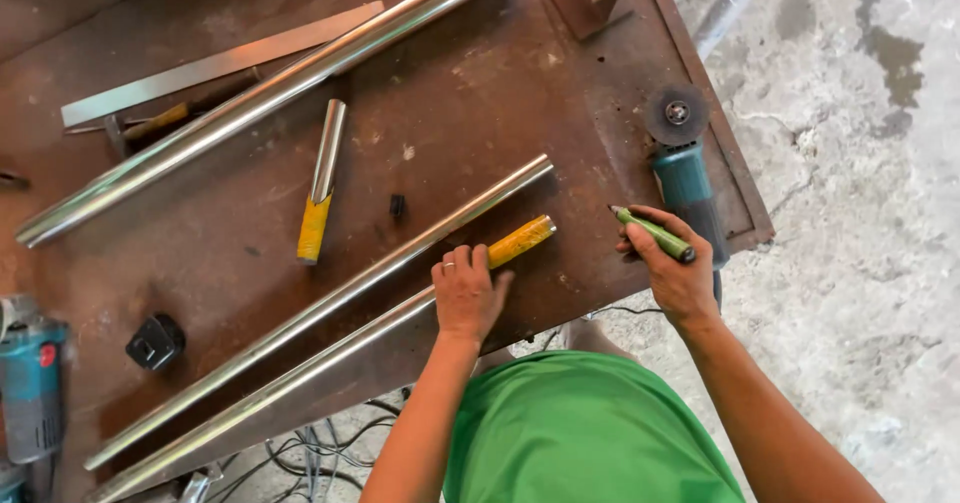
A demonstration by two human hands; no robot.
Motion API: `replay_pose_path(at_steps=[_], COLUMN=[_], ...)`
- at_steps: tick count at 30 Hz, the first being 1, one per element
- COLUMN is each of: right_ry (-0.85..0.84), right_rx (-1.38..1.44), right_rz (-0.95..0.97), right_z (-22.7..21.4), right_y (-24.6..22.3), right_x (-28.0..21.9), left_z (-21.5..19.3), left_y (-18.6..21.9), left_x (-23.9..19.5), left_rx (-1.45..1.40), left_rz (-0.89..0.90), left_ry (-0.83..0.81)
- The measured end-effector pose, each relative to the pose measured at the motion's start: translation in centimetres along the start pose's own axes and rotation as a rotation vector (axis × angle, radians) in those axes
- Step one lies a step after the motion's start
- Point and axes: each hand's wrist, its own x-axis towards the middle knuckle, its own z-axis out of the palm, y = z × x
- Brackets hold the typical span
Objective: Marking and cutting stainless steel pipes using an angle grinder on a workbench.
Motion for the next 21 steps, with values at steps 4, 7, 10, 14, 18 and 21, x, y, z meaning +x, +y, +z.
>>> replay_pose_path(at_steps=[4,7,10,14,18,21], right_ry=[0.004,-0.013,-0.156,-0.343,-0.353,-0.343], right_rx=[0.031,0.086,0.074,0.270,0.430,0.448], right_rz=[0.023,0.086,0.113,0.230,0.283,0.267], right_z=[0.0,0.7,2.1,5.0,6.4,6.6], right_y=[0.3,-0.5,-1.3,-1.3,-2.8,-3.0], right_x=[-0.8,-1.3,-2.0,-2.6,-2.8,-2.8], left_z=[0.2,-8.0,-13.7,-17.0,-18.5,-18.5], left_y=[-1.9,-1.8,-2.0,-2.7,-3.0,-3.1], left_x=[0.2,2.3,3.4,4.5,5.4,5.3], left_rx=[-0.065,-0.416,-0.741,-0.870,-0.931,-0.934], left_rz=[0.066,0.029,-0.101,-0.203,-0.221,-0.223], left_ry=[-0.014,-0.239,-0.298,-0.387,-0.431,-0.399])
